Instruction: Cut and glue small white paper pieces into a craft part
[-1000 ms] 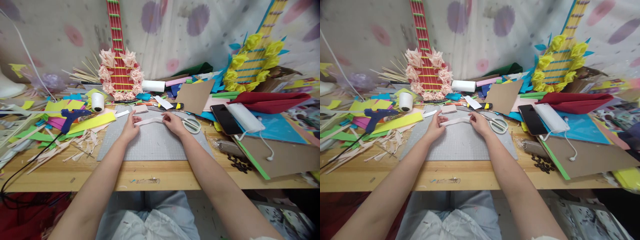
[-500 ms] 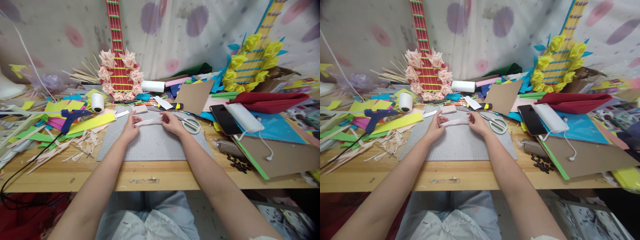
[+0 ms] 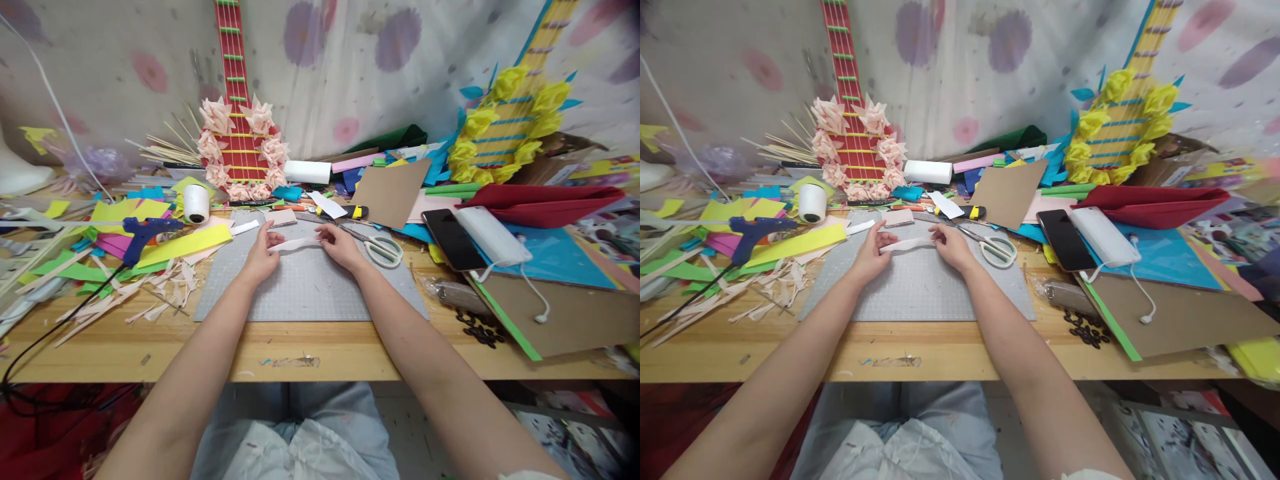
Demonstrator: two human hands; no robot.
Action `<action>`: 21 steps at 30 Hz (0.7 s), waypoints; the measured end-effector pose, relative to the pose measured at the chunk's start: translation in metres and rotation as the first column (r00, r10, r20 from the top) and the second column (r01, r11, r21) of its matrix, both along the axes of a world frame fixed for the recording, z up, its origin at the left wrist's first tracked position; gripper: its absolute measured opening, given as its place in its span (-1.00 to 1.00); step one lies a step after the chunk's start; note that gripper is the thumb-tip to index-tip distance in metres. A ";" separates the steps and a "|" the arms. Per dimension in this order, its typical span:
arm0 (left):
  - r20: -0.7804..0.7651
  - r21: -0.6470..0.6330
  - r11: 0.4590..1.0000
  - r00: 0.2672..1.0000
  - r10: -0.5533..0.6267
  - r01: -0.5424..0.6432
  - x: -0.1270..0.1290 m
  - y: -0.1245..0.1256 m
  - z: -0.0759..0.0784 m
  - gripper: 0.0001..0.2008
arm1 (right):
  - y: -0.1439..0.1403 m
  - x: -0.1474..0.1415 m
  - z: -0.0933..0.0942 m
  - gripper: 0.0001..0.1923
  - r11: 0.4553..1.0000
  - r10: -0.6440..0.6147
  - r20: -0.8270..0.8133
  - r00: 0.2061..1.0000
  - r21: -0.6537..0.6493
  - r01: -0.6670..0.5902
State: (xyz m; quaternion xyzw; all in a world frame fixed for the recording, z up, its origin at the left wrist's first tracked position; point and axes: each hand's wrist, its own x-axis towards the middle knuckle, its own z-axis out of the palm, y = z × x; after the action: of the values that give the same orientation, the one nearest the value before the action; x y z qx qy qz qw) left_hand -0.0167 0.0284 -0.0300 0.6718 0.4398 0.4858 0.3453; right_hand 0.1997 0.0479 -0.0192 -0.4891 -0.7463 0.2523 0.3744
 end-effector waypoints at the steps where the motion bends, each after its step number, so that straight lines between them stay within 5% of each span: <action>1: 0.001 0.002 1.000 1.000 -0.001 0.001 0.000 0.000 0.000 -0.26 | 0.000 -0.001 0.000 -0.63 1.000 0.002 -0.004 1.000 -0.003 -0.002; 8: 0.020 0.001 1.000 1.000 0.000 0.000 -0.001 0.001 -0.001 -0.27 | 0.002 -0.001 -0.003 -0.62 1.000 -0.012 -0.012 1.000 -0.010 0.012; 15: -0.005 0.002 0.998 0.998 0.057 -0.057 0.001 0.001 0.001 -0.31 | 0.001 0.000 0.005 -0.41 0.988 -0.028 0.074 0.997 0.152 0.017; 21: 0.019 -0.011 0.998 0.998 0.056 -0.055 0.001 0.001 0.000 -0.31 | 0.000 -0.002 0.006 -0.42 0.997 0.042 0.126 0.991 0.056 -0.049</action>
State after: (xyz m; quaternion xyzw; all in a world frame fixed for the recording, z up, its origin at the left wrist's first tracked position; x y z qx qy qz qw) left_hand -0.0157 0.0290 -0.0295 0.6529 0.4575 0.4993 0.3394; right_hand 0.1981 0.0478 -0.0130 -0.4754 -0.7864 0.2076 0.3354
